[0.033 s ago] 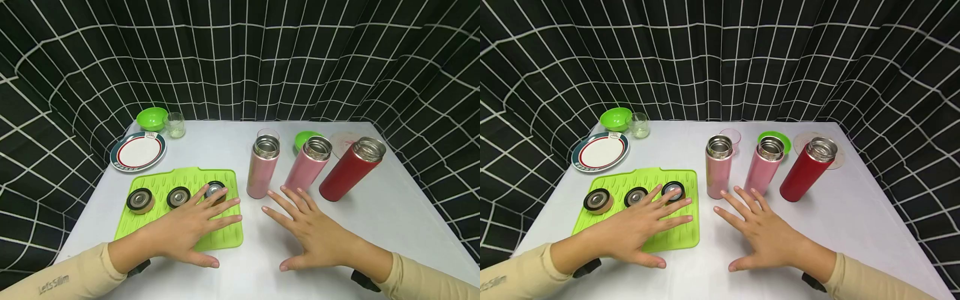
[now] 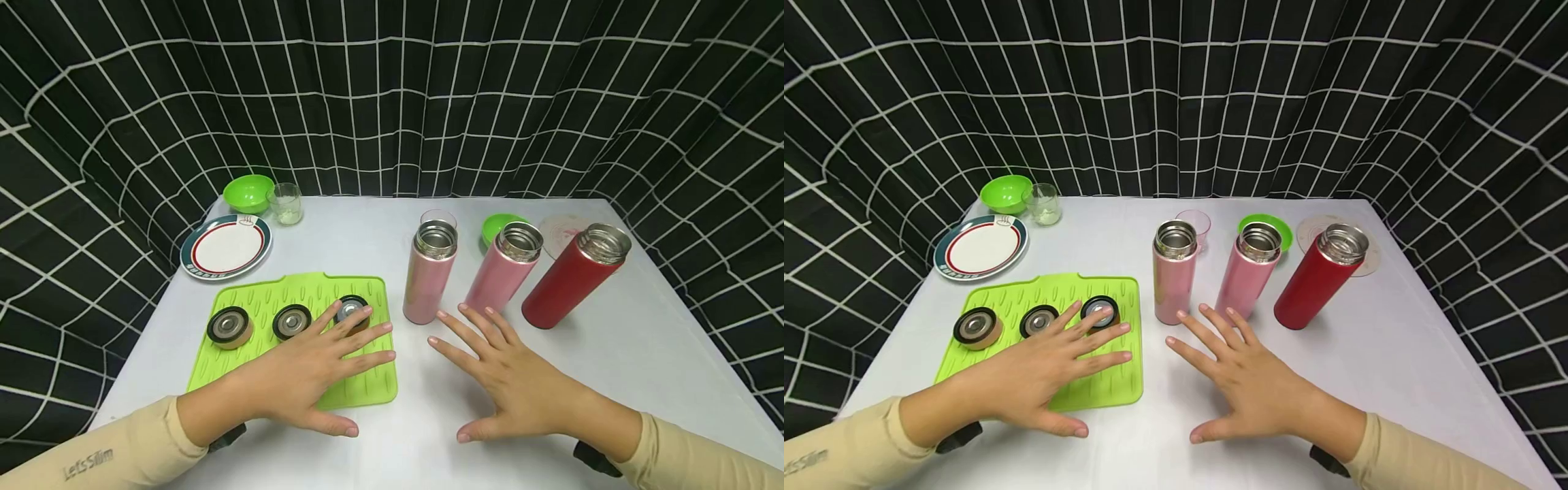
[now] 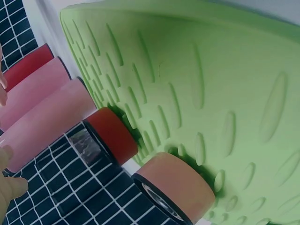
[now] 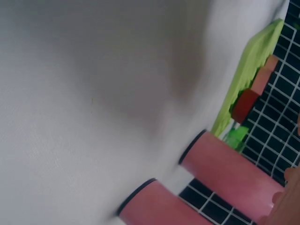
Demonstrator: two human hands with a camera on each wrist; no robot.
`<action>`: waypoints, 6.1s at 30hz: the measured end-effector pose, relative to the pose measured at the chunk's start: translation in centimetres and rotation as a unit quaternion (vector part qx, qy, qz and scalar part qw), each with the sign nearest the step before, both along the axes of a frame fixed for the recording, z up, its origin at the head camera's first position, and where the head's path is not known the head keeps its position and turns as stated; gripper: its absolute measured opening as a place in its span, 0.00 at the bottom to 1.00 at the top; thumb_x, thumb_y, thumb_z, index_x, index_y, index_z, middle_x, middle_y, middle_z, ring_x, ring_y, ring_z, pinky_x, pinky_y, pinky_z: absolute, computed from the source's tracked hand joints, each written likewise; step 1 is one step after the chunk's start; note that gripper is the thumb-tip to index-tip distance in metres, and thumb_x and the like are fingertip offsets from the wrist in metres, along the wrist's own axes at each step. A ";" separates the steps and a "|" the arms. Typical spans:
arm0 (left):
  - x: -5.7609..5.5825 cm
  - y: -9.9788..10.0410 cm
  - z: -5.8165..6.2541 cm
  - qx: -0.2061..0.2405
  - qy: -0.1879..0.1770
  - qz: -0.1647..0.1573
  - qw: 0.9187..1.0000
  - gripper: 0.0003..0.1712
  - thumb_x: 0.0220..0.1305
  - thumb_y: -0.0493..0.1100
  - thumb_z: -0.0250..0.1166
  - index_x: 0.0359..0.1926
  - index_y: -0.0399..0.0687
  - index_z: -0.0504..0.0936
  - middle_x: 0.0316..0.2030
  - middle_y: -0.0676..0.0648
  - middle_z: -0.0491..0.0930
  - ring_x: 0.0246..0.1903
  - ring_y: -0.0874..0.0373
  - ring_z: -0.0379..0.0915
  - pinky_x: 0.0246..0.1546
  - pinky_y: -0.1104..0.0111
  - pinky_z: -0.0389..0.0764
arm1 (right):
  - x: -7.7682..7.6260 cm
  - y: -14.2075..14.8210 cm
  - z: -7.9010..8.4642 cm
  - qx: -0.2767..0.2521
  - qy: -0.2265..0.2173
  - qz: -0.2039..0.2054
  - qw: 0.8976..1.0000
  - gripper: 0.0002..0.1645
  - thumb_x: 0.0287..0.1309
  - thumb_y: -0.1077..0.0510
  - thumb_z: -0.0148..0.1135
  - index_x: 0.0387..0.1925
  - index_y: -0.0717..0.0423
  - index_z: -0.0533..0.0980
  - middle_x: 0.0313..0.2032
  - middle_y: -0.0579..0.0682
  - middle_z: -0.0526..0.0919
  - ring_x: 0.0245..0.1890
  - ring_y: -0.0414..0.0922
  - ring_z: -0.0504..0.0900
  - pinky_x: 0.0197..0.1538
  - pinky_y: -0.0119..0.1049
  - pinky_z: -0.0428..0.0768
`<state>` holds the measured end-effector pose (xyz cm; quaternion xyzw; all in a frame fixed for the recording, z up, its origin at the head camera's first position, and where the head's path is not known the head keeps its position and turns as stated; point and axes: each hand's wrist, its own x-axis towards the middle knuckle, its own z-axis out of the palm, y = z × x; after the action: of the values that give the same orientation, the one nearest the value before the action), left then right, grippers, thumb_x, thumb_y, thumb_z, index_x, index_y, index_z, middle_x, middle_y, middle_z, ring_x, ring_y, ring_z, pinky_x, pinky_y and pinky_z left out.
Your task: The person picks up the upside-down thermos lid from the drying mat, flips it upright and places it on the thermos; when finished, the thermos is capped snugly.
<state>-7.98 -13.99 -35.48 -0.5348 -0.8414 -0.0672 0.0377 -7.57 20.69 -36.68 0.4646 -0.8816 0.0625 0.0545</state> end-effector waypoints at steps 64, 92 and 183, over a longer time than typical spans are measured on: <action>-1.5 3.1 1.8 0.147 -0.216 0.250 0.932 0.55 0.36 0.76 0.73 0.61 0.52 0.70 0.46 0.59 0.72 0.44 0.63 0.70 0.45 0.69 0.76 | -2.3 -8.2 -0.8 -0.359 -0.254 -0.044 0.897 0.18 0.47 0.58 0.75 0.42 0.50 0.79 0.35 0.41 0.82 0.34 0.41 0.81 0.40 0.34 0.81; -12.4 9.0 4.8 0.444 -0.202 0.181 0.854 0.34 0.42 0.50 0.81 0.52 0.45 0.82 0.42 0.58 0.80 0.40 0.62 0.72 0.39 0.68 0.78 | -7.1 -8.2 -1.8 -0.497 -0.223 -0.271 0.794 0.59 0.48 0.57 0.78 0.71 0.59 0.48 0.67 0.57 0.60 0.67 0.50 0.61 0.67 0.50 0.61; -14.0 10.9 2.6 0.481 -0.270 0.068 0.831 0.43 0.46 0.41 0.73 0.61 0.37 0.62 0.55 0.43 0.70 0.55 0.59 0.65 0.58 0.65 0.67 | -9.5 -7.7 -3.0 -0.449 -0.177 -0.246 0.840 0.42 0.47 0.53 0.78 0.59 0.53 0.64 0.53 0.48 0.78 0.51 0.43 0.77 0.47 0.46 0.79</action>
<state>-22.00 -3.13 -32.88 -0.3516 -0.7136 -0.6023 0.0660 -17.11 13.01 -39.72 0.1381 -0.8368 0.5175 0.1137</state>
